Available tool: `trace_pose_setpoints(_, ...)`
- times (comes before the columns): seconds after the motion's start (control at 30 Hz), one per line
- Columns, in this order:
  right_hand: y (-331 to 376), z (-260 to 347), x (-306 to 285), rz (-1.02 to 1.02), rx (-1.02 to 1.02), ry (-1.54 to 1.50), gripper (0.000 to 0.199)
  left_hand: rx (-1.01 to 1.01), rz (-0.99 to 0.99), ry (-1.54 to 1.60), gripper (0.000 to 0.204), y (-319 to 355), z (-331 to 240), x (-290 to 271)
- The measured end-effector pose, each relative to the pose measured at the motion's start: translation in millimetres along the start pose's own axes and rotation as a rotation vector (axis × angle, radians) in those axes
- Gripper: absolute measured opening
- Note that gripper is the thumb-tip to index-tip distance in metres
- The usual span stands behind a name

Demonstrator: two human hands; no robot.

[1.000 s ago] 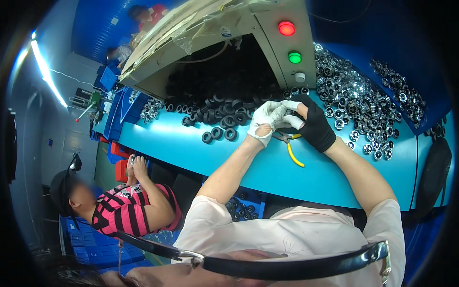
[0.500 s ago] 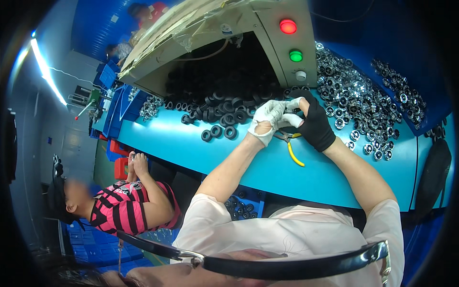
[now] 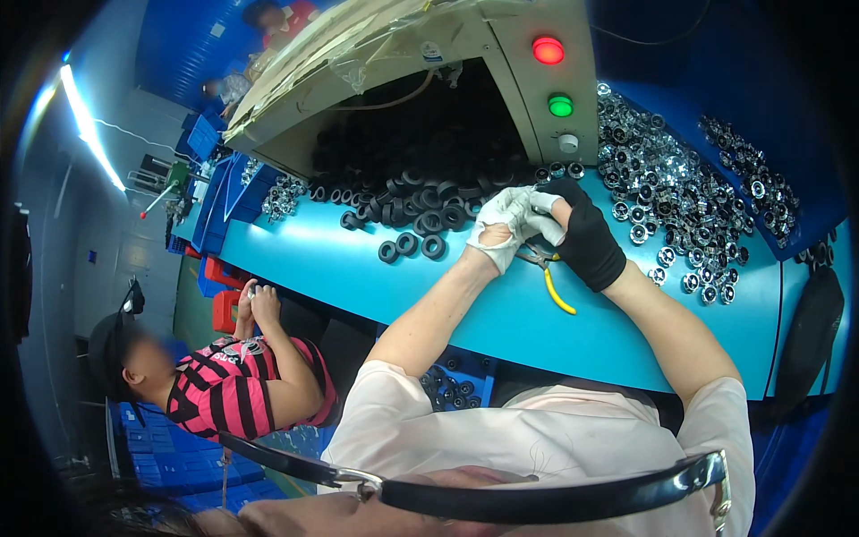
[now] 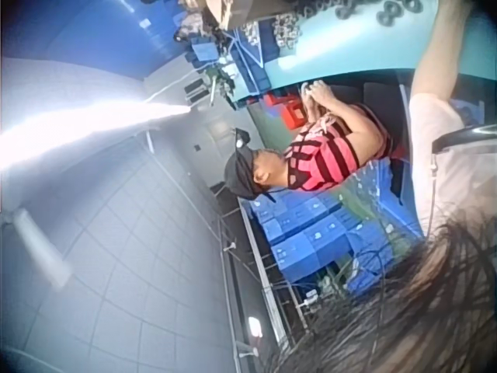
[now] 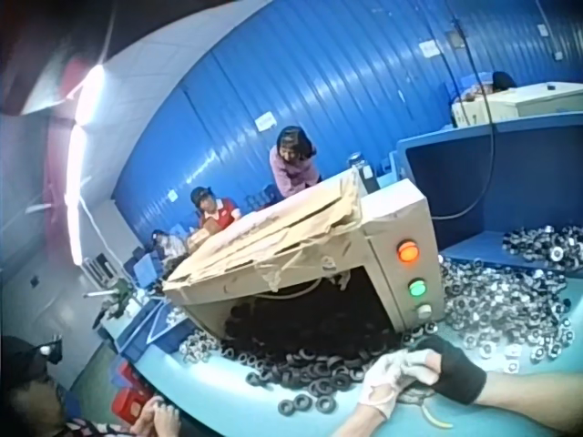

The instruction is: Assembling black rubber rings onto metal components at a factory workstation.

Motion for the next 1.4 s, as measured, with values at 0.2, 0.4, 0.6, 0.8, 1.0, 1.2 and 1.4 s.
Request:
trace_pose_setpoints(0.2, 0, -14, -4, 0.072, 0.178, -0.105, 0.023, 0.021, 0.031, -0.079, 0.024, -1, -1, 4)
trace_pose_setpoints(0.4, 1, -29, -3, 0.086, 0.311, -0.302, 0.022, 0.040, 0.041, -0.169, 0.025, 0, -6, 6)
trace_pose_setpoints(0.6, 0, -33, -4, 0.038, 0.629, -0.573, 0.034, 0.040, 0.089, -0.219, 0.032, 1, -7, 6)
trace_pose_setpoints(0.8, 11, -59, 5, 0.178, 0.647, -0.668, 0.033, 0.170, 0.181, -0.318, 0.037, 5, -16, 18)
trace_pose_setpoints(1.0, 15, -50, 8, 0.194, 0.740, -0.747, 0.025, 0.233, 0.249, -0.331, 0.039, 8, -9, 23)
trace_pose_setpoints(1.2, 13, -44, 5, 0.229, 0.670, -0.549, 0.022, 0.232, 0.173, -0.378, 0.036, 12, -6, 22)
trace_pose_setpoints(1.4, 15, -42, 7, 0.114, 0.559, -0.472, 0.022, 0.131, -0.020, -0.853, 0.036, 23, -26, 39)
Point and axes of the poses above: each hand's wrist, its own y-axis away from the middle knuckle, its own x-axis out of the palm, z = x × y, the point moved 6 cm from there along -y, towards the middle knuckle, and after that the axes turned 6 degrees about z, right-handed, at the moved point
